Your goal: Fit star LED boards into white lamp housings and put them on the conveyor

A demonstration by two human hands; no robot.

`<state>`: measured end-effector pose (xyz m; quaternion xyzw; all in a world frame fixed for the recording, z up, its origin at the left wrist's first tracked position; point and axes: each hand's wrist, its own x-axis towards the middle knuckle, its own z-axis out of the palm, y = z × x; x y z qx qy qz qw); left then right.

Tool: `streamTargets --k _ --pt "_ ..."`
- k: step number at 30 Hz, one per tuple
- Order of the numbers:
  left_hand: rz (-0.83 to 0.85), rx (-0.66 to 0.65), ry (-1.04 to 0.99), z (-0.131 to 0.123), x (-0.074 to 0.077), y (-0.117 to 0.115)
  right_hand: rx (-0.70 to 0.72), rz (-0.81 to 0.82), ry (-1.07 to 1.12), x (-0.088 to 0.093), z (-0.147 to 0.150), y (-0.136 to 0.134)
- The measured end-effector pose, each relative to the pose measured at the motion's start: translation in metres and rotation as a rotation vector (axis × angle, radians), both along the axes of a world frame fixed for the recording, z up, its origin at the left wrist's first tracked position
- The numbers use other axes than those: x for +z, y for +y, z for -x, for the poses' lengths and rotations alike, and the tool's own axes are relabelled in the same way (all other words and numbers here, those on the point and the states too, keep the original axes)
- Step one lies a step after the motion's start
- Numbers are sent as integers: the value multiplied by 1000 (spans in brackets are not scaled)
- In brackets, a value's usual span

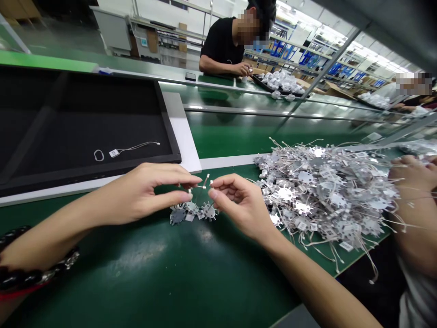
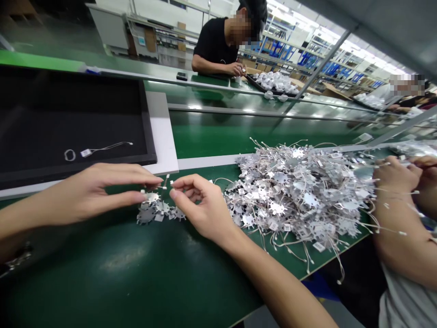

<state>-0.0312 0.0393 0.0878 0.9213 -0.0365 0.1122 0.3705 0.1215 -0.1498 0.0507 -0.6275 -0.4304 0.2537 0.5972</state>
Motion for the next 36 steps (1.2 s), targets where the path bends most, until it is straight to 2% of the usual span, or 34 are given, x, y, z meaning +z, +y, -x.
streamTargets --k 6,13,21,32,36 --pt "-37 20 -87 -5 -3 -5 47 -24 110 -2 0 0" --pt "-112 95 -75 -3 -3 -15 81 -31 106 -5 0 1" --pt "-128 17 -85 -5 -5 -21 119 -40 68 -2 1 1" --pt "-164 91 -59 -2 -2 -25 56 -14 -4 3 2 -1" --pt "-192 106 -116 -3 -2 -25 45 -37 -4 3 1 -3"
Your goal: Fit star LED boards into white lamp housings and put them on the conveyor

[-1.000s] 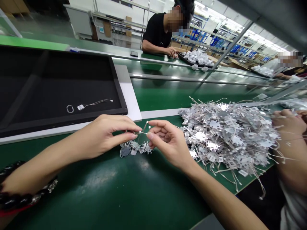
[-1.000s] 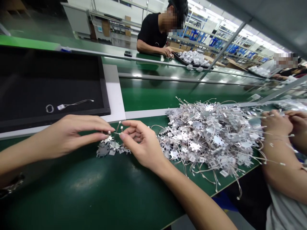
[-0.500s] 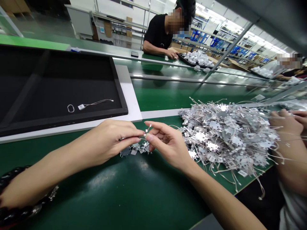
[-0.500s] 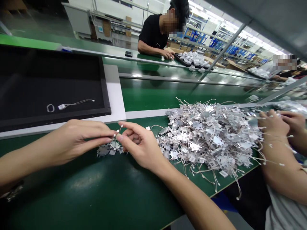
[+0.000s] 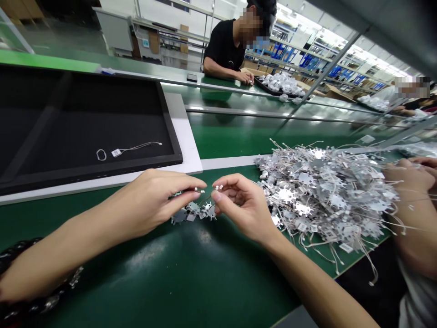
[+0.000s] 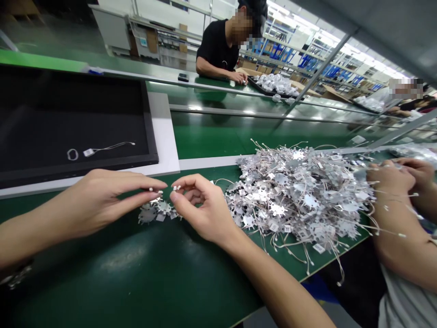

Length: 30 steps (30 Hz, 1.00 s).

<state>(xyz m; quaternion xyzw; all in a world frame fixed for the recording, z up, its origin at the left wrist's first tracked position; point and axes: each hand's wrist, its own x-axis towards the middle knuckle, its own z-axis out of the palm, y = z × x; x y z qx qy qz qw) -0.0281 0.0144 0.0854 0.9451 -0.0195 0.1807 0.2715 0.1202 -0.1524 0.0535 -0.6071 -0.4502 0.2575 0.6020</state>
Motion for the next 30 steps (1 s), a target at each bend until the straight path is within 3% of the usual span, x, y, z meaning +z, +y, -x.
streamTargets --k 10,21,24,30 --pt "-131 -42 56 5 4 -2 -52 -98 -323 2 0 -2" --pt "-82 7 -83 5 9 -9 -44 -234 -527 1 1 -3" --pt "14 52 -66 5 10 -12 -29 -276 -530 0 1 -3" --pt "382 68 78 1 6 -15 -60 -268 -508 -1 4 -4"
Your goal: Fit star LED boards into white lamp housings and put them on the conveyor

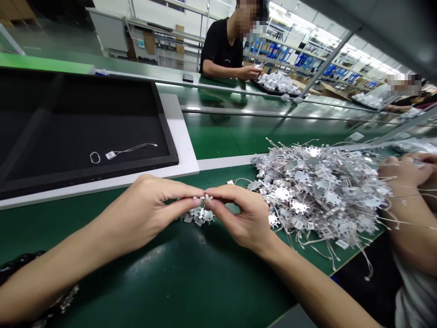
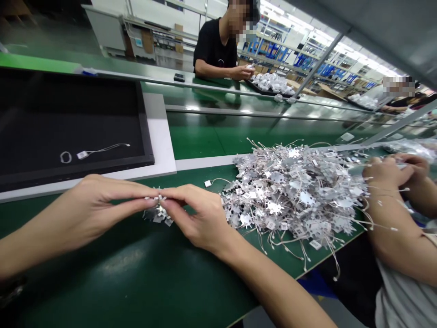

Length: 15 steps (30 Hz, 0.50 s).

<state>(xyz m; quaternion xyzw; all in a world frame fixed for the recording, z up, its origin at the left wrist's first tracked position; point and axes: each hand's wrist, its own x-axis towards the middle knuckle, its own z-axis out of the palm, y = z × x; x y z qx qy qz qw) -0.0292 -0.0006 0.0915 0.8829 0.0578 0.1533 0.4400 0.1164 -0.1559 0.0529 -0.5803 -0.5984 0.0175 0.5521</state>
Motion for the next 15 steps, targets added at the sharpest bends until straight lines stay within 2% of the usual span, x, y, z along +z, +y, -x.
streamTargets --k 4,15 --pt "162 23 54 -3 -3 0 7 -20 14 -2 0 1" --pt "384 32 189 -6 -10 -2 -83 -112 -114 -6 1 3"
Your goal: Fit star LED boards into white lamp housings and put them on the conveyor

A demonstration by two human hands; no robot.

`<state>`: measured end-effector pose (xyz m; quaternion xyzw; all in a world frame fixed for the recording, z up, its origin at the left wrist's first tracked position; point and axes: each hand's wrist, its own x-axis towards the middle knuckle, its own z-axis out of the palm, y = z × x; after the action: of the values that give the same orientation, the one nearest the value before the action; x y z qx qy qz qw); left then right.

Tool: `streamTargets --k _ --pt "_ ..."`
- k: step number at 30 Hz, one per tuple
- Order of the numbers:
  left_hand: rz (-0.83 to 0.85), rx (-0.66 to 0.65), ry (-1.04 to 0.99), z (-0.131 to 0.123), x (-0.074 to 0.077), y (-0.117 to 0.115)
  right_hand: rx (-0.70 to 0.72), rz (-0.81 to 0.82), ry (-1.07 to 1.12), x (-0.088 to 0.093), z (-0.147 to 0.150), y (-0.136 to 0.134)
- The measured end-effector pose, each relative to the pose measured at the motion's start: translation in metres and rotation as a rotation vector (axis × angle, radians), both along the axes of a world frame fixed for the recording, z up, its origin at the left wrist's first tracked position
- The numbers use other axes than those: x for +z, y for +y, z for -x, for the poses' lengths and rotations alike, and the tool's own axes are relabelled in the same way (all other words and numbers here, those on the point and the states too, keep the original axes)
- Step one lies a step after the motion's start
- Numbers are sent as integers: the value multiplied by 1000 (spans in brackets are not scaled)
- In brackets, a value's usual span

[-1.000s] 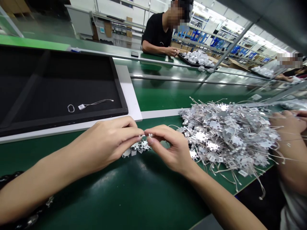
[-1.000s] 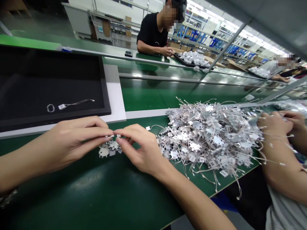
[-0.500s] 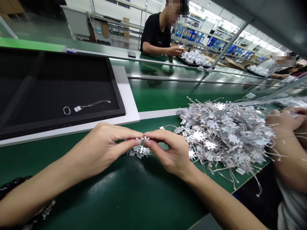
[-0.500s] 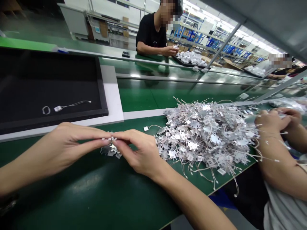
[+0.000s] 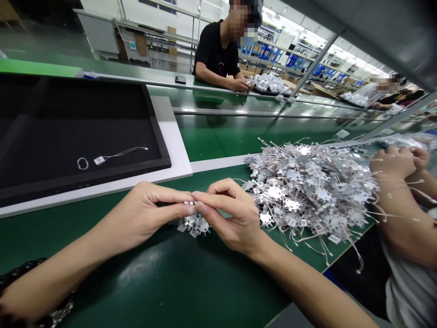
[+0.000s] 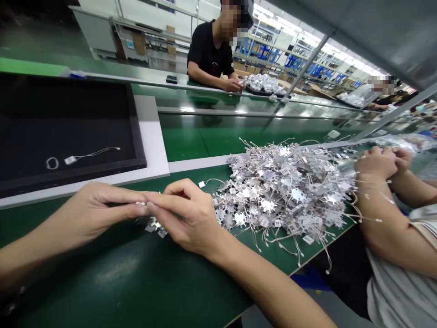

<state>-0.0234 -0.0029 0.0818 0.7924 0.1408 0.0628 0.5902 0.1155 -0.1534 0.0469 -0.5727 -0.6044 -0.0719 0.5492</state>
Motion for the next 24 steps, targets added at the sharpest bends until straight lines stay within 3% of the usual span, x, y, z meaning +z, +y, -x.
streamTargets --k 6,12,14,17,18,24 --pt "142 36 25 -3 -4 -1 52 11 69 -2 -1 2" --pt "12 3 -5 -2 -5 2 155 147 188 4 -11 2" --pt "-21 58 -14 -2 -2 4 26 280 110 8 -27 0" --pt "-58 135 -23 -1 2 5 -331 626 -191 9 -57 -6" --pt "-72 133 -34 -1 3 5 -384 696 -232 8 -66 -8" --pt "-110 139 -100 0 4 7 -461 873 -301 -1 -87 -19"
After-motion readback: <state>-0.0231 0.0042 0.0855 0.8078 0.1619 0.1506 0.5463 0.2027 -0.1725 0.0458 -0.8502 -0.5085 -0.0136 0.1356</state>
